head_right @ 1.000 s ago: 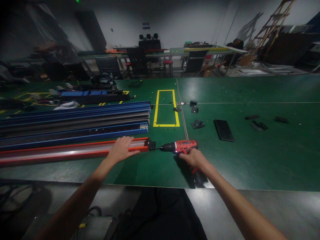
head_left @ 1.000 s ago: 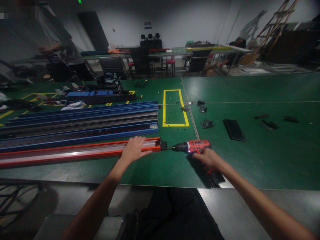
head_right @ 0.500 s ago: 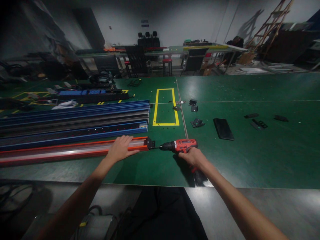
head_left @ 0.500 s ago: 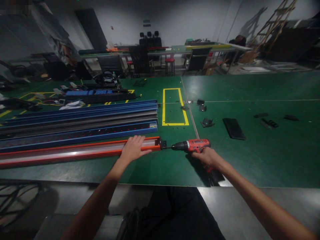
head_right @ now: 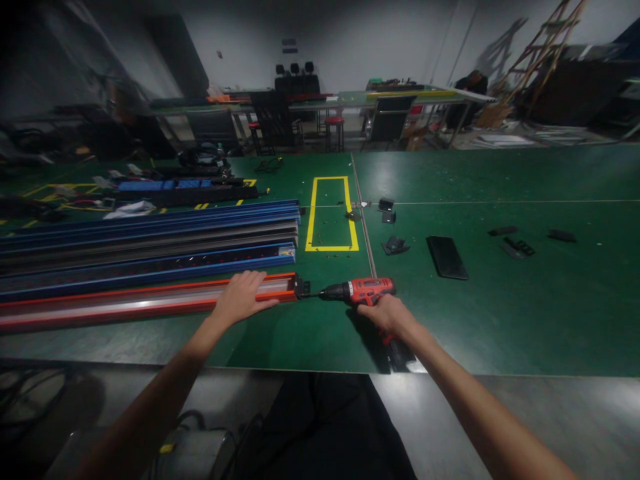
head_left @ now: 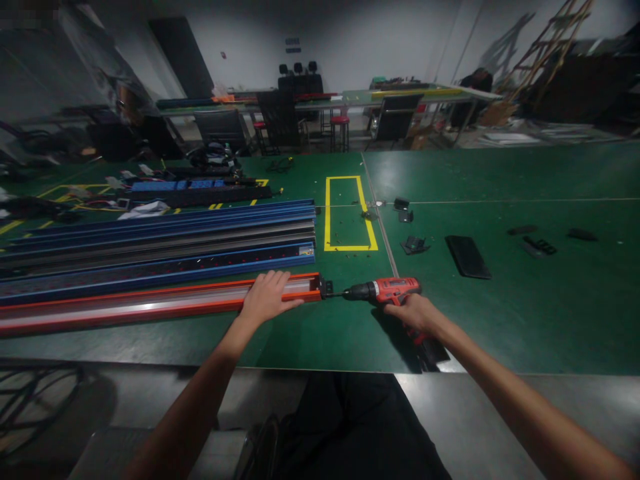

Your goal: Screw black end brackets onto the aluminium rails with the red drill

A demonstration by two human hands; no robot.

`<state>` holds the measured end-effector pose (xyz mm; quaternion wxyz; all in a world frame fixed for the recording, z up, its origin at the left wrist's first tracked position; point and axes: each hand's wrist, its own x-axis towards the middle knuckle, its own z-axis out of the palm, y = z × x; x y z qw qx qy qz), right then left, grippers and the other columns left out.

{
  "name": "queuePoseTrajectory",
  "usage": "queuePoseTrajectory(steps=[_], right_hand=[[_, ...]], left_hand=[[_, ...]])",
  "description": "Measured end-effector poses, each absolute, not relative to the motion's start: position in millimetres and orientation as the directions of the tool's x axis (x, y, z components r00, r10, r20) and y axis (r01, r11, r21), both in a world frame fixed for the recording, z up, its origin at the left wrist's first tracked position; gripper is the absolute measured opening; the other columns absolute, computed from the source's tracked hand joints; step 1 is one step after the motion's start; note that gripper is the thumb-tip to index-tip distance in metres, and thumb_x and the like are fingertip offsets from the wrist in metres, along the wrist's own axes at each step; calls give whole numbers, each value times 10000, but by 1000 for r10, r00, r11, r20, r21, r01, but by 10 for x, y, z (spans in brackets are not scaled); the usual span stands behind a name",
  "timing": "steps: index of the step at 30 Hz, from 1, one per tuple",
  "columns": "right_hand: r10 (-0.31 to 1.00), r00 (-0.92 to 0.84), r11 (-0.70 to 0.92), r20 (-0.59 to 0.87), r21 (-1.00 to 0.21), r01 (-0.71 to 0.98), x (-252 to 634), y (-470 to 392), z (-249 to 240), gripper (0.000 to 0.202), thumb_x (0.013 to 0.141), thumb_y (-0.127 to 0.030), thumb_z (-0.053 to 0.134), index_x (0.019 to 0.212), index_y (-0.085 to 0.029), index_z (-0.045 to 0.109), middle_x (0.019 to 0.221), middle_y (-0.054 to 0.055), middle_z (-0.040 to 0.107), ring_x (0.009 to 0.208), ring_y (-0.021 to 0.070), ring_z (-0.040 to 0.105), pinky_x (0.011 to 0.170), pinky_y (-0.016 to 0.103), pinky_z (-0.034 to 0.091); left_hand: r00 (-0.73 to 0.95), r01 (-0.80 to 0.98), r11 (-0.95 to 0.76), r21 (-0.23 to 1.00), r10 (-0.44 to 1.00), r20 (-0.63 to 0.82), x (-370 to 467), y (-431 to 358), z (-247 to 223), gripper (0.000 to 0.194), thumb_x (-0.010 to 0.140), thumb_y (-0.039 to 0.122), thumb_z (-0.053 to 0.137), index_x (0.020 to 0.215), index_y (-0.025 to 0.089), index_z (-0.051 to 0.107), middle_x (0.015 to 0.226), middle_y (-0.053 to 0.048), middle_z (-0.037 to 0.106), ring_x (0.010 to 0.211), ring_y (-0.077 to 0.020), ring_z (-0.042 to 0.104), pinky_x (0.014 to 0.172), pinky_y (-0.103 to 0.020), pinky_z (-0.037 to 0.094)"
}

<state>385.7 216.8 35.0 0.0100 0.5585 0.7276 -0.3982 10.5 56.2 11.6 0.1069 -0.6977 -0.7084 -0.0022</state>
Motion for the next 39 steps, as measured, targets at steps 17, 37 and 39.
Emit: queuePoseTrajectory(steps=[17,37,39], right_hand=[[800,-370,54,-473,-557,829,3859,2188,328,319,852,-454,726,684,-211,605,652,45,670,537,149,569,507,270,445],[797,-372,59,-475,-553,831,3867,2189,314,311,848,-468,729,717,-207,622,669,42,670,552,153,575,513,275,443],[796,-366,47,-482,-554,831,3861,2187,325,317,846,-464,738,706,-208,613,664,47,674,544,154,575,505,275,444]], left_hand=[[-17,993,34,-116,989,146,104,559,119,848,960,817,433,1406,117,605,1255,-206,689,1106,-362,593,895,-454,426],[-18,987,38,-155,991,131,100,562,111,842,967,817,413,1406,123,600,1272,-198,692,1110,-353,593,892,-439,420],[-19,988,38,-148,992,127,98,565,109,846,966,819,414,1406,120,600,1282,-201,687,1112,-358,592,890,-443,420]])
